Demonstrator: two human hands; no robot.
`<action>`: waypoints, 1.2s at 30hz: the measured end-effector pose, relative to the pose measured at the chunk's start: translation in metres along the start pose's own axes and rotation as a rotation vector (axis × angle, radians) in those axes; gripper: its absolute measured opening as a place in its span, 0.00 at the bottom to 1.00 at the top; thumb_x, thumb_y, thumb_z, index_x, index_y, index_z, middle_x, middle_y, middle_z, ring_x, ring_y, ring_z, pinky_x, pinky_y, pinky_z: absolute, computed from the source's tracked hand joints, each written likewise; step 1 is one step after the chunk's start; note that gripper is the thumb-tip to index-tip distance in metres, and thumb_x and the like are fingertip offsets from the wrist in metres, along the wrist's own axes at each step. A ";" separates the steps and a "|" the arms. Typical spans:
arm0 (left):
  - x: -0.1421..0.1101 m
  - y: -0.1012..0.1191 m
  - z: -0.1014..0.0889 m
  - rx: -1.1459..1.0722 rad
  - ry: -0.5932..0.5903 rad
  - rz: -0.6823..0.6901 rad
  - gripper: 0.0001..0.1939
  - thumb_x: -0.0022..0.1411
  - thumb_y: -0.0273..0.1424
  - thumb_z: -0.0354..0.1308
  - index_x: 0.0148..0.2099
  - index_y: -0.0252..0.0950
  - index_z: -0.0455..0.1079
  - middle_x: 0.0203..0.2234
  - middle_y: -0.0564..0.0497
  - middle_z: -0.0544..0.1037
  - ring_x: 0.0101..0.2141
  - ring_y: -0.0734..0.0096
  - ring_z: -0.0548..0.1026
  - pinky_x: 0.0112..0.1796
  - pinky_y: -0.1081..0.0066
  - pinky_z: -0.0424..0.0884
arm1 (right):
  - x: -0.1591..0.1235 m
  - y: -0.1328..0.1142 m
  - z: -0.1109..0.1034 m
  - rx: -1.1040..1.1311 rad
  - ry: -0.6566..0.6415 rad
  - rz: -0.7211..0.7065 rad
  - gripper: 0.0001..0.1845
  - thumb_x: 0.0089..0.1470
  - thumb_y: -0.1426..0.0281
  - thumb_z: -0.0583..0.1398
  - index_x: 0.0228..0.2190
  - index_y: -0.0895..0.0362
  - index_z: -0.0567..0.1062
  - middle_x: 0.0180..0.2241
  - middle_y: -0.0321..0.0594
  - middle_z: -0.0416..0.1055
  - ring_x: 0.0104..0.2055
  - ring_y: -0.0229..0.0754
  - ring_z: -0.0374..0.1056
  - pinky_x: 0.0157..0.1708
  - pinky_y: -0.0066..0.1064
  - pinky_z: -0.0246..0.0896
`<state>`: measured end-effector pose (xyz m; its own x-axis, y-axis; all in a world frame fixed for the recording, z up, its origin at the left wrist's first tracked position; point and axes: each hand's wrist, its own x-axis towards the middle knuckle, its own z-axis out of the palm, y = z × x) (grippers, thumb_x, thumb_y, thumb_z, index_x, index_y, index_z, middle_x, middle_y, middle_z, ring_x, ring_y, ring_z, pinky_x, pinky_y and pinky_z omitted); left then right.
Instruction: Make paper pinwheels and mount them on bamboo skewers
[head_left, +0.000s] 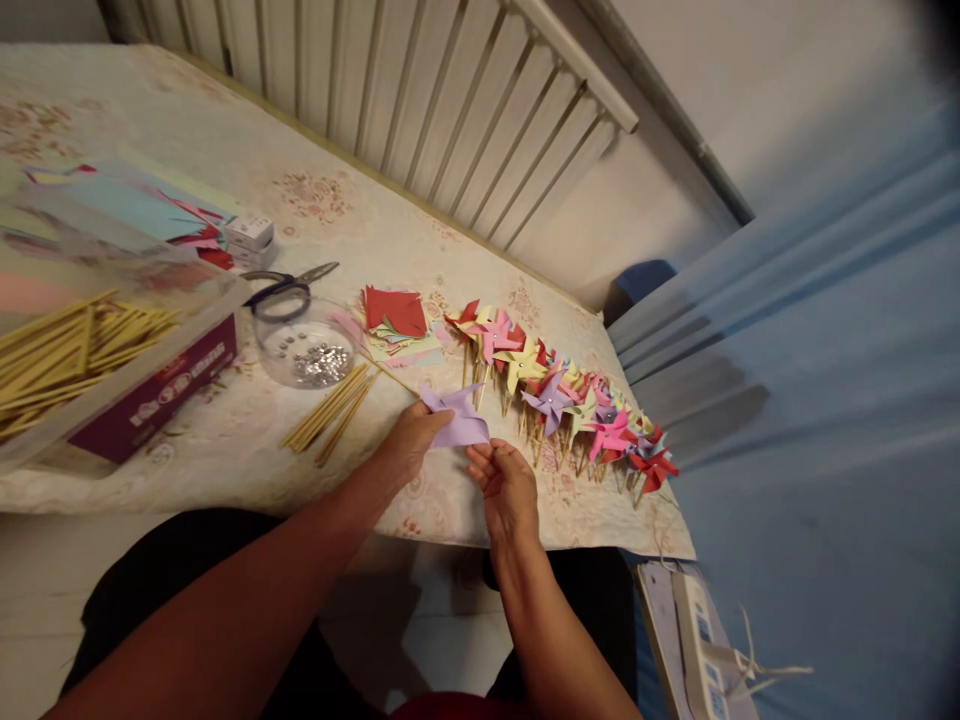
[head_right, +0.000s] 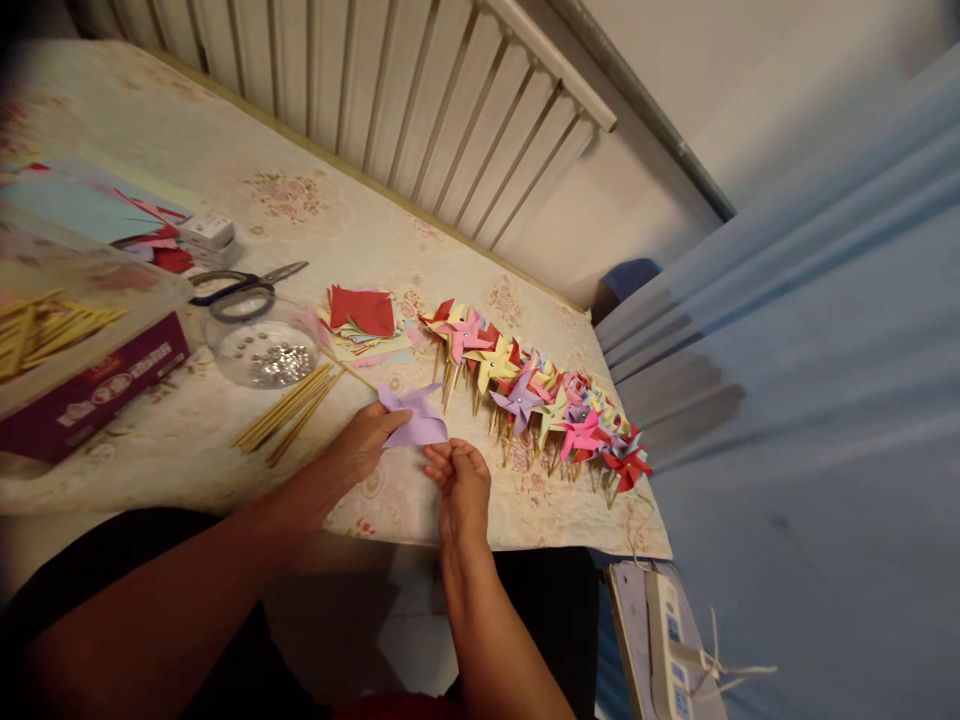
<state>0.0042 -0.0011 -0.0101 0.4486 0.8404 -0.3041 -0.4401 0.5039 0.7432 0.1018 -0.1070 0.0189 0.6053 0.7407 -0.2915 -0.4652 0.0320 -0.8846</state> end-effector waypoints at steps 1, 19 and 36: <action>0.001 -0.001 0.000 -0.002 0.002 0.005 0.21 0.40 0.34 0.66 0.40 0.32 0.74 0.26 0.52 0.78 0.29 0.68 0.73 0.32 0.71 0.67 | -0.002 0.001 0.001 0.007 0.008 -0.004 0.08 0.46 0.71 0.65 0.31 0.58 0.72 0.29 0.40 0.78 0.33 0.41 0.77 0.27 0.25 0.71; -0.006 -0.006 0.003 0.021 -0.019 0.003 0.17 0.43 0.33 0.65 0.37 0.31 0.73 0.25 0.51 0.78 0.24 0.72 0.71 0.26 0.74 0.65 | -0.004 0.030 0.025 -0.445 0.132 -0.200 0.14 0.45 0.62 0.65 0.25 0.56 0.66 0.18 0.29 0.69 0.20 0.36 0.67 0.22 0.26 0.63; -0.011 -0.009 0.009 -0.051 -0.037 0.036 0.19 0.42 0.31 0.65 0.40 0.31 0.74 0.31 0.49 0.80 0.32 0.68 0.74 0.35 0.71 0.68 | -0.001 0.035 0.038 -0.676 0.365 -0.257 0.12 0.43 0.61 0.63 0.22 0.57 0.70 0.16 0.29 0.65 0.19 0.35 0.60 0.21 0.27 0.54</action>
<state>0.0100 -0.0165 -0.0082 0.4595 0.8508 -0.2551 -0.4951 0.4838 0.7217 0.0606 -0.0807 0.0023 0.8671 0.4959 -0.0466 0.1371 -0.3275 -0.9348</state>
